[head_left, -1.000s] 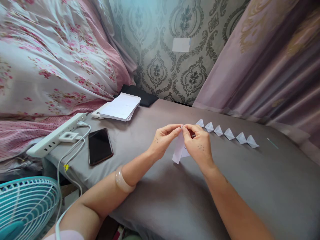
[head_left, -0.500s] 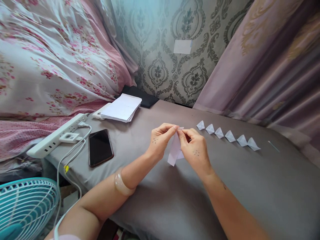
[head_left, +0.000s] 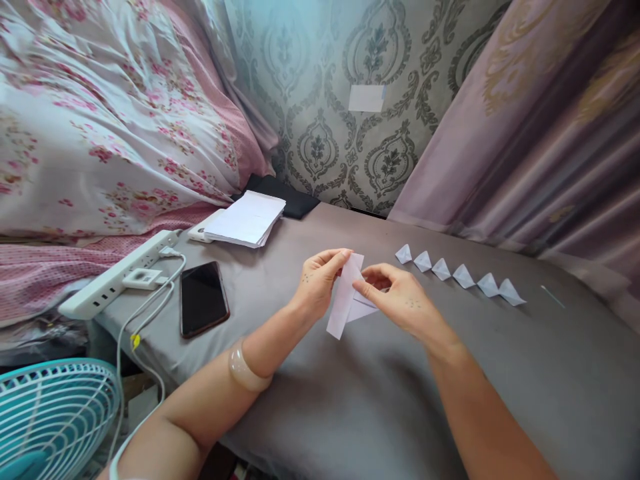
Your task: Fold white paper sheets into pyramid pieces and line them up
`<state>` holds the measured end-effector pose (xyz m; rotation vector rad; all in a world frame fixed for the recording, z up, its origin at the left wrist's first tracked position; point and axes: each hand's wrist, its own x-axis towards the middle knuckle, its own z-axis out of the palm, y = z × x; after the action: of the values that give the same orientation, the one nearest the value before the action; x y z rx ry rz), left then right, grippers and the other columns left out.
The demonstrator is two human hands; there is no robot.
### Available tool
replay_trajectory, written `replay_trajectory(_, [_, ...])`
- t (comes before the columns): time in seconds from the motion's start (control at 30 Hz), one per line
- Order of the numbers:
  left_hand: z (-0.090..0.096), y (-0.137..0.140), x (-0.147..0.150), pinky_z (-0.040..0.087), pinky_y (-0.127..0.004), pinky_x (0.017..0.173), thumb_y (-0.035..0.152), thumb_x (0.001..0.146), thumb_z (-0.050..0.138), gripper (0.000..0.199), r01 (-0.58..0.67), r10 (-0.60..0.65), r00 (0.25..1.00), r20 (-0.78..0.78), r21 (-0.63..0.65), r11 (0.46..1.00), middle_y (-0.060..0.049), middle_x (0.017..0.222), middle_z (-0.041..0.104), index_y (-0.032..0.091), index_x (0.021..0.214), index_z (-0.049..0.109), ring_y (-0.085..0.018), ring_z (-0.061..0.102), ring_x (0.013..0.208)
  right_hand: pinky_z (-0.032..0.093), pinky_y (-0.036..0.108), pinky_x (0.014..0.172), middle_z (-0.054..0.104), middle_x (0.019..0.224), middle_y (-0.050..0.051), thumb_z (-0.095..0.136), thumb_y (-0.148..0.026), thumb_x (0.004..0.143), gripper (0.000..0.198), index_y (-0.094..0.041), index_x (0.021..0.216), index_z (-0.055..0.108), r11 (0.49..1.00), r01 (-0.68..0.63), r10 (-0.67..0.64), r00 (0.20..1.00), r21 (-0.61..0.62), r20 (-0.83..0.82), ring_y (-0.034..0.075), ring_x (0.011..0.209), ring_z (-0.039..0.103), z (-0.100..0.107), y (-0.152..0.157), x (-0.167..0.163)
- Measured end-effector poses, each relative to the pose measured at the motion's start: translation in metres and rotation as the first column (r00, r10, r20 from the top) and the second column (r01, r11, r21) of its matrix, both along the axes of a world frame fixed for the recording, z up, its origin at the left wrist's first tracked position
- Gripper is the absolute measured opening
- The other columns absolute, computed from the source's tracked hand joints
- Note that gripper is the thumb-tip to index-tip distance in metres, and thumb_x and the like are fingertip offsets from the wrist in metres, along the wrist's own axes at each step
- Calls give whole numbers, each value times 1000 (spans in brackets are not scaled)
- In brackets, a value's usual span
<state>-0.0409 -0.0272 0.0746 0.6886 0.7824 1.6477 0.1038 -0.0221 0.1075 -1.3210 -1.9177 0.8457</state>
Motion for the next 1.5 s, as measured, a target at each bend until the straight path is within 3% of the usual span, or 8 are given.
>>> replay_trajectory(0.07, [-1,-1,1,41,-22,61,33,66,80,21,25,-25,1000,-9,3,1000,-2,70,67,15,75,74,-8,54,62,52,35,75,72,94,8,74,-43,69,36,-21,97,70,999,9,-15,988,-45,-156,21,85,67,0,2,0])
replay_trajectory(0.17, [-3,-3,5,44,-23,64,35,67,80,23,78,-78,997,-14,-11,997,-3,76,69,15,77,74,-10,57,65,53,36,80,73,93,9,72,-45,72,35,-19,95,70,986,-85,24,924,-143,-382,22,87,68,-2,2,-5])
replay_trajectory(0.33, [-4,-5,7,44,-23,66,35,68,79,23,75,-75,997,-31,-3,997,-4,77,70,15,78,74,-9,57,67,54,34,73,74,85,7,75,-45,69,34,-17,88,71,986,-42,-39,882,-162,-469,20,77,68,-7,2,-11])
replay_trajectory(0.6, [-3,-4,2,43,-26,71,31,63,83,25,98,-103,991,-80,-64,993,-5,80,70,14,79,74,-12,59,74,52,29,65,71,79,5,74,-42,69,33,-16,89,70,997,57,-78,892,-60,-446,16,70,65,-6,0,-13])
replay_trajectory(0.9, [-3,-2,0,45,-27,72,30,60,83,26,129,-131,991,-16,-83,988,-5,77,68,13,76,72,-13,60,74,47,26,59,65,72,1,71,-36,73,28,-16,93,70,998,56,-40,906,25,-422,12,63,56,-11,1,-15])
replay_trajectory(1.2, [-2,-3,-2,44,-26,68,29,60,82,24,145,-145,989,1,-97,985,-4,74,65,13,73,70,-11,57,68,48,27,63,62,77,1,67,-34,78,25,-19,97,73,989,42,10,937,141,-348,12,67,55,-14,0,-15])
replay_trajectory(1.37, [-3,-2,-2,43,-25,65,26,63,79,19,133,-134,991,-4,-103,986,-2,69,61,13,70,68,-11,56,68,49,26,64,60,78,0,64,-32,82,23,-20,99,73,966,44,23,967,256,-254,12,68,56,-16,-2,-16])
replay_trajectory(1.5, [-3,-2,-2,44,-26,67,25,63,78,18,125,-126,992,-5,-100,987,-2,68,61,13,67,65,-12,57,67,50,28,69,60,80,1,57,-25,86,24,-21,105,72,907,25,31,992,421,-125,13,71,58,-20,-2,-17])
